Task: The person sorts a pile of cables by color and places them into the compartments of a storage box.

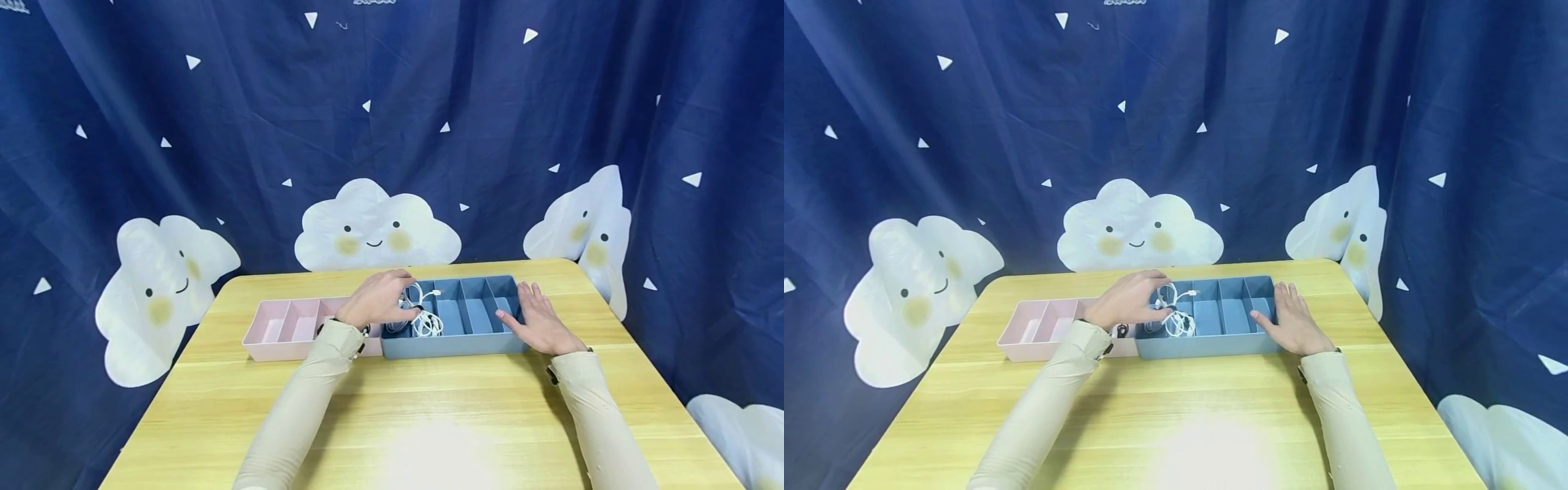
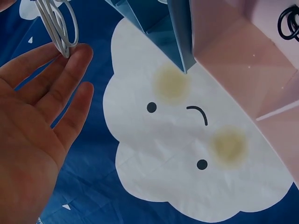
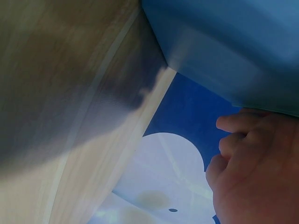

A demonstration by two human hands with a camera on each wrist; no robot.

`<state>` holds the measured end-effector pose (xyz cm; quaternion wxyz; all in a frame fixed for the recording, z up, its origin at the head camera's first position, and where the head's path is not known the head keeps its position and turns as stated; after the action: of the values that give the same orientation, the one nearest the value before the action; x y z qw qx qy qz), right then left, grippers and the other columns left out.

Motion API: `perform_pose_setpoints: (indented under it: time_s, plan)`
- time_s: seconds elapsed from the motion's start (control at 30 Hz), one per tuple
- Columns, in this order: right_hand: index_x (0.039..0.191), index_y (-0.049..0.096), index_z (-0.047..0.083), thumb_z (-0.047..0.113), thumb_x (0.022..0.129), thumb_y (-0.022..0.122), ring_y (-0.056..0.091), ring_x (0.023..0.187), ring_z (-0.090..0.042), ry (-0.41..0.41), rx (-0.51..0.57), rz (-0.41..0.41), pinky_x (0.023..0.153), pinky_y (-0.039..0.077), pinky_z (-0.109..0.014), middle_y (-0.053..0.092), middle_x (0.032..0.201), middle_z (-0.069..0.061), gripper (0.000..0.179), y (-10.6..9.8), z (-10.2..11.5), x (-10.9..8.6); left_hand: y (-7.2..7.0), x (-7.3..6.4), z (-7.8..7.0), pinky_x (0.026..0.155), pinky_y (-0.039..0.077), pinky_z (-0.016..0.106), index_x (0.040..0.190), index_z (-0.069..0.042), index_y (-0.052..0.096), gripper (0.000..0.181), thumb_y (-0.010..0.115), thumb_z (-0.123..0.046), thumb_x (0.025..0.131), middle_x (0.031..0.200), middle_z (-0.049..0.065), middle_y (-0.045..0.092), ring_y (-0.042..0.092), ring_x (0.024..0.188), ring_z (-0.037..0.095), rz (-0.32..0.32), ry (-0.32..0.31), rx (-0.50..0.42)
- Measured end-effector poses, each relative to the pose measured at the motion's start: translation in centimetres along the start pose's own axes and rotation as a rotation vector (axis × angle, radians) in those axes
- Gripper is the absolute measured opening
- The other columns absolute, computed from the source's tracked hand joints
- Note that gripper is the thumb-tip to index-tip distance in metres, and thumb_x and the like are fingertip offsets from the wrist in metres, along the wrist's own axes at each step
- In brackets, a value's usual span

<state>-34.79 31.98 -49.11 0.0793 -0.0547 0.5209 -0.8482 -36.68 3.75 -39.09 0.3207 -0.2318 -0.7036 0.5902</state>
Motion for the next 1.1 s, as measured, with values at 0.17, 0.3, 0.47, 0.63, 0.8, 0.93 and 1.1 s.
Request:
perform_pose_setpoints:
  time_s: [0.17, 0.3, 0.47, 0.63, 0.8, 0.93, 1.1]
  plan:
    - [0.16, 0.005, -0.013, 0.062, 0.104, 0.042, -0.004, 0.158, -0.053, -0.004, -0.005, -0.007, 0.126, 0.004, -0.069, 0.004, 0.169, -0.035, 0.1, -0.1, -0.1, -0.1, 0.2, 0.6, -0.5, 0.097, 0.058, 0.04, 0.133, -0.004, 0.068, 0.064, 0.066, -0.047, 0.086, 0.131, 0.01, 0.068, 0.069, 0.112, 0.024, 0.001, 0.022, 0.004]
    - [0.161, 0.004, -0.011, 0.062, 0.104, 0.042, -0.004, 0.158, -0.052, -0.006, -0.004, -0.015, 0.126, 0.005, -0.068, 0.003, 0.169, -0.034, 0.1, -0.1, -0.2, -0.1, 0.3, 1.3, -1.0, 0.097, 0.058, 0.04, 0.133, -0.004, 0.068, 0.064, 0.067, -0.047, 0.086, 0.131, 0.01, 0.068, 0.068, 0.111, 0.023, 0.02, 0.035, 0.008]
    - [0.161, 0.003, -0.01, 0.063, 0.104, 0.042, -0.006, 0.158, -0.052, 0.001, 0.008, -0.007, 0.126, 0.003, -0.068, 0.001, 0.169, -0.034, 0.101, 0.0, -0.3, -0.2, 0.5, 2.0, -1.6, 0.098, 0.058, 0.04, 0.134, -0.005, 0.068, 0.064, 0.067, -0.049, 0.087, 0.135, 0.01, 0.067, 0.068, 0.116, 0.024, 0.041, 0.051, 0.02]
    - [0.161, 0.003, -0.011, 0.062, 0.104, 0.041, -0.006, 0.158, -0.052, 0.0, -0.003, -0.006, 0.126, 0.003, -0.069, 0.001, 0.169, -0.034, 0.1, 0.0, -0.3, -0.1, 1.0, 2.5, -2.0, 0.097, 0.059, 0.04, 0.134, -0.005, 0.068, 0.064, 0.068, -0.05, 0.088, 0.134, 0.011, 0.068, 0.069, 0.115, 0.025, 0.051, 0.055, 0.029]
    - [0.161, 0.004, -0.011, 0.062, 0.104, 0.042, -0.005, 0.158, -0.053, -0.006, -0.004, -0.01, 0.126, 0.004, -0.069, 0.003, 0.169, -0.035, 0.1, 0.1, -0.3, 0.1, 1.4, 2.6, -2.2, 0.09, 0.06, 0.04, 0.13, -0.004, 0.069, 0.062, 0.069, -0.048, 0.087, 0.127, 0.01, 0.07, 0.069, 0.106, 0.023, 0.066, 0.043, 0.026]
    - [0.161, 0.004, -0.012, 0.062, 0.104, 0.042, -0.005, 0.158, -0.053, -0.008, 0.0, -0.01, 0.126, 0.003, -0.069, 0.002, 0.169, -0.035, 0.101, 0.1, -0.3, 0.1, 1.6, 2.8, -2.3, 0.084, 0.06, 0.04, 0.126, -0.005, 0.072, 0.058, 0.069, -0.047, 0.086, 0.122, 0.009, 0.071, 0.069, 0.098, 0.022, 0.069, 0.045, 0.032]
    - [0.161, 0.003, -0.011, 0.063, 0.104, 0.041, -0.005, 0.158, -0.052, -0.01, -0.005, -0.011, 0.126, 0.003, -0.068, 0.002, 0.169, -0.035, 0.101, 0.2, -0.2, 0.1, 2.1, 3.0, -2.1, 0.077, 0.059, 0.038, 0.122, -0.006, 0.073, 0.055, 0.068, -0.048, 0.086, 0.118, 0.007, 0.071, 0.067, 0.091, 0.02, 0.076, 0.045, 0.058]
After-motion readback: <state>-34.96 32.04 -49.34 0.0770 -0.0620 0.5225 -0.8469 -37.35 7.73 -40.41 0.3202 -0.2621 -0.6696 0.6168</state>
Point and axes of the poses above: each hand's wrist, its own x-axis towards the middle knuckle, its own y-axis out of the palm, z = x × y, the point moved 9 cm from there along x, towards the middle knuckle
